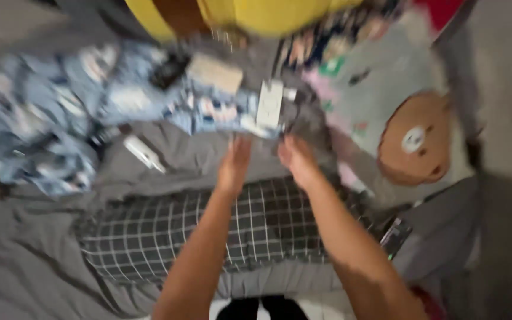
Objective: Organizing various personal care items and electronics from a bed onto a tiered storage shelf.
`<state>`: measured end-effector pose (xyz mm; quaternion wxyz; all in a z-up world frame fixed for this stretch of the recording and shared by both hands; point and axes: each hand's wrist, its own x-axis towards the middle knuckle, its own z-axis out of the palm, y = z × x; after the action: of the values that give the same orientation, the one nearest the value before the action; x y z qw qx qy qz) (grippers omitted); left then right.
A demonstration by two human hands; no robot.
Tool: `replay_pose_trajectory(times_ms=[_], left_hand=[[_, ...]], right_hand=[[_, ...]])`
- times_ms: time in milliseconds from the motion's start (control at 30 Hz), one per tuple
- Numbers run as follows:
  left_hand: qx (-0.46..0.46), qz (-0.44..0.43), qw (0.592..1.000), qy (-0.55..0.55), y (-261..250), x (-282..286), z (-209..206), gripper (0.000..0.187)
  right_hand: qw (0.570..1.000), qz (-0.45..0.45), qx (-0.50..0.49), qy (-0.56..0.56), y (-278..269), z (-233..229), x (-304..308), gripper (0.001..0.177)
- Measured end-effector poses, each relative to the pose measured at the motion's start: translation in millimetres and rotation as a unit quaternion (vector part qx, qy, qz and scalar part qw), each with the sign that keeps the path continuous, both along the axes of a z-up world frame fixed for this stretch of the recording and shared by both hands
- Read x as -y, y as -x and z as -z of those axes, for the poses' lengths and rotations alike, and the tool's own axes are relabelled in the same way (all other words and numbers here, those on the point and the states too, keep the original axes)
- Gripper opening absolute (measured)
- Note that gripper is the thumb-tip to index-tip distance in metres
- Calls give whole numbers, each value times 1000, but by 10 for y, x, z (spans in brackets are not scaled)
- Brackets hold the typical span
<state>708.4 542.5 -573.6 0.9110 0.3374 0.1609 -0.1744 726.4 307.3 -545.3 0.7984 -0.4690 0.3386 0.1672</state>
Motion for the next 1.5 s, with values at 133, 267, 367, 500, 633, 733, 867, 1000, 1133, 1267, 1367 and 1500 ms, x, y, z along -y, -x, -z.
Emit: replay_pose_trajectory(times_ms=[133,267,367,500,633,733,867,1000,1133,1267,1367,1500], left_hand=[[-36,9,999,-27,-485,177,130,78],[30,34,995,-91,-726,343,455,76],[108,60,978,-166,-704,495,888,77],[123,104,931,-328,-667,603,893,77],[162,86,904,-385,-575,642,1002,77],[152,101,903,-389,-487,600,1067,74],[79,122,943,-299,-243,579,512,72],[60,101,967,-225,237,645,-344,78],[87,129,968,-198,684,625,-1901,64],[-9,139,988,-67,1280,624,-2996,43],[-9,152,986,62,1698,559,-3984,47],[53,225,955,186,2021,524,-4914,61]], right_hand=[[1000,-6,13,1,-236,752,-42,43],[995,-7,100,20,-335,1156,-196,56],[996,7,79,44,-325,1321,-295,57],[997,33,29,64,-430,1335,-380,42],[997,63,15,37,-461,1754,-123,30],[997,74,18,3,-323,1703,-98,21],[981,10,122,151,233,966,-88,19],[936,-63,185,292,921,-68,-160,21],[845,-119,271,444,1292,-2225,-326,22],[730,-101,428,523,1752,-3814,-405,24],[684,-64,466,557,2155,-4861,-431,30],[690,-49,462,556,2751,-5948,-434,32]])
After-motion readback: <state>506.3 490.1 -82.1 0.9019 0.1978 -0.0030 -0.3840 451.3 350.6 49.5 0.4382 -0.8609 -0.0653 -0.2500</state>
